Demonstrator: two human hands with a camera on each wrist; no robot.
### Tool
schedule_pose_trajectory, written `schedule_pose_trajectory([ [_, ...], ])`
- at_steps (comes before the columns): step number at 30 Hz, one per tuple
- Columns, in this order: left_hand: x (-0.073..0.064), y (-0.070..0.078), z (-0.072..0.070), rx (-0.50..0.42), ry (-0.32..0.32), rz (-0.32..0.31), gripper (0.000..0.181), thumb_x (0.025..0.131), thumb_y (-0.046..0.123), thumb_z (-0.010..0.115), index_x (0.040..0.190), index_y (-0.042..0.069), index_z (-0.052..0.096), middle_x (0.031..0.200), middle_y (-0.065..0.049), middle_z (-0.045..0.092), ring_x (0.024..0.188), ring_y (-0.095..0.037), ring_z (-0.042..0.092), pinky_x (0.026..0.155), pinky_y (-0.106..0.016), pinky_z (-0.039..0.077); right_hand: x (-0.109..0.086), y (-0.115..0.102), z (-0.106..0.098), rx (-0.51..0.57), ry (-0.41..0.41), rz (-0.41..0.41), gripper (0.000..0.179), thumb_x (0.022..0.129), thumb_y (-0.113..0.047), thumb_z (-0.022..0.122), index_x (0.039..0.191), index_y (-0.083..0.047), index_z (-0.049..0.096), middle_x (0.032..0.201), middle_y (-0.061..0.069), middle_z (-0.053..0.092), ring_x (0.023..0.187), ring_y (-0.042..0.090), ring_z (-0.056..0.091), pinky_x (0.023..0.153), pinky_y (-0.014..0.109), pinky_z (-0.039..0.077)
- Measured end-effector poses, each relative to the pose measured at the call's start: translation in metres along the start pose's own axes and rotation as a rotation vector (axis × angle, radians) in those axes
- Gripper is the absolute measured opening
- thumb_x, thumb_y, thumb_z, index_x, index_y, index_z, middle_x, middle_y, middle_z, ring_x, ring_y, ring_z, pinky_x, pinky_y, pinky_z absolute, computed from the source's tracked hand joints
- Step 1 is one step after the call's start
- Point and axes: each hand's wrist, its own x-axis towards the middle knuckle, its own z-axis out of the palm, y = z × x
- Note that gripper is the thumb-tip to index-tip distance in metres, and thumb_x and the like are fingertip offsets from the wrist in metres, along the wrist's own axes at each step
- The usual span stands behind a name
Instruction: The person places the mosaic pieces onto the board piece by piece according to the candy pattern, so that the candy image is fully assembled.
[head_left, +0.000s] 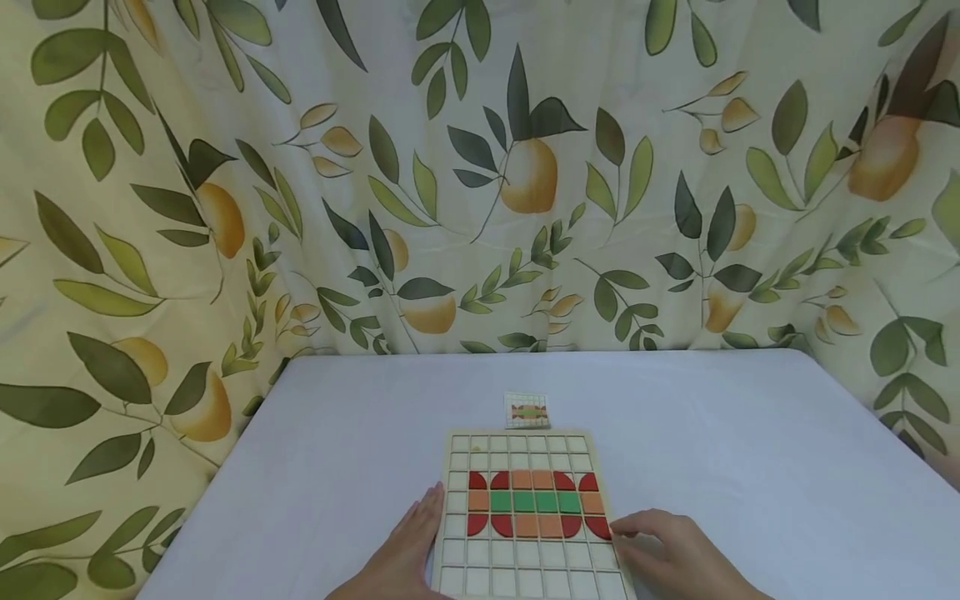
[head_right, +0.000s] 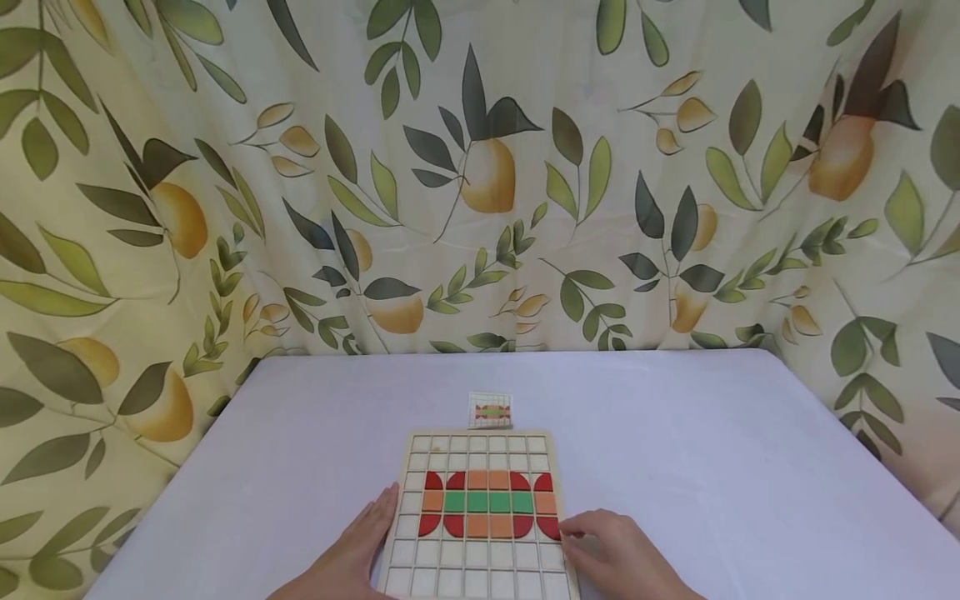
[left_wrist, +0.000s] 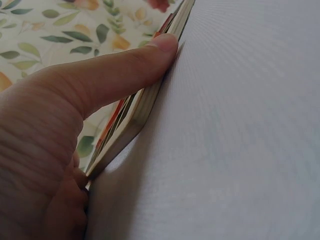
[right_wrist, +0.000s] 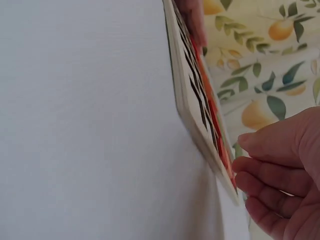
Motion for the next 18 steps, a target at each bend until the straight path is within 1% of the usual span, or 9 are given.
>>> schedule_pose_trajectory([
  [1, 0.000, 0.000, 0.000, 0.001, -0.006, -0.009, 0.125, 0.061, 0.065, 0.070, 0.145, -0.004, 0.008, 0.151, -0.017, 0.013, 0.138, -0.029, 0.010, 0.108, -0.047, 0.013, -0.004, 0.002, 0.000, 0.020, -0.013, 0.063, 0.030, 0.082, -0.030, 0.069, 0.103, -0.009, 0.068, 0.094, -0.007, 0.065, 0.086, 0.010, 0.058, 0.074, 0.032, 0.051],
  [3, 0.000, 0.000, 0.000, 0.002, -0.021, -0.038, 0.126, 0.060, 0.067, 0.070, 0.145, -0.003, 0.008, 0.151, -0.016, 0.013, 0.138, -0.027, 0.010, 0.108, -0.047, 0.013, -0.010, 0.006, 0.000, 0.061, -0.029, 0.159, 0.036, 0.080, -0.033, 0.070, 0.104, -0.006, 0.067, 0.096, -0.003, 0.065, 0.088, 0.015, 0.058, 0.077, 0.038, 0.051],
  [6, 0.000, 0.000, -0.001, 0.009, -0.028, -0.058, 0.128, 0.059, 0.069, 0.069, 0.146, -0.002, 0.007, 0.151, -0.015, 0.013, 0.138, -0.027, 0.010, 0.108, -0.047, 0.013, -0.016, 0.011, 0.001, 0.125, -0.048, 0.211, 0.041, 0.080, -0.033, 0.070, 0.106, -0.002, 0.066, 0.101, 0.004, 0.064, 0.092, 0.022, 0.057, 0.080, 0.047, 0.049],
  [11, -0.002, 0.000, -0.003, -0.027, -0.024, -0.056, 0.127, 0.060, 0.066, 0.071, 0.146, -0.002, 0.006, 0.151, -0.016, 0.013, 0.138, -0.028, 0.010, 0.108, -0.048, 0.012, -0.021, 0.018, 0.003, 0.211, -0.095, 0.195, 0.041, 0.083, -0.032, 0.067, 0.108, 0.000, 0.064, 0.105, 0.009, 0.063, 0.096, 0.028, 0.056, 0.080, 0.047, 0.048],
  [13, -0.003, -0.002, -0.003, -0.038, -0.024, -0.035, 0.127, 0.061, 0.064, 0.072, 0.145, -0.004, 0.005, 0.151, -0.018, 0.011, 0.138, -0.029, 0.008, 0.108, -0.046, 0.009, -0.022, 0.018, 0.006, 0.244, -0.109, 0.185, 0.042, 0.083, -0.032, 0.066, 0.108, 0.001, 0.064, 0.104, 0.009, 0.062, 0.094, 0.028, 0.056, 0.079, 0.049, 0.048],
  [15, -0.003, -0.004, -0.002, -0.041, -0.025, -0.014, 0.128, 0.061, 0.063, 0.073, 0.145, -0.004, 0.004, 0.151, -0.018, 0.010, 0.138, -0.030, 0.007, 0.110, -0.035, 0.002, -0.023, 0.018, 0.010, 0.287, -0.124, 0.186, 0.043, 0.084, -0.033, 0.066, 0.108, 0.002, 0.064, 0.104, 0.010, 0.062, 0.092, 0.028, 0.056, 0.079, 0.052, 0.047],
  [18, -0.003, -0.007, -0.002, -0.026, -0.021, 0.031, 0.128, 0.061, 0.063, 0.073, 0.144, -0.006, 0.004, 0.151, -0.020, 0.009, 0.137, -0.032, 0.007, 0.105, -0.017, -0.007, -0.026, 0.017, 0.015, 0.340, -0.143, 0.190, 0.044, 0.084, -0.036, 0.065, 0.108, 0.002, 0.064, 0.103, 0.009, 0.062, 0.089, 0.026, 0.056, 0.078, 0.053, 0.047],
])
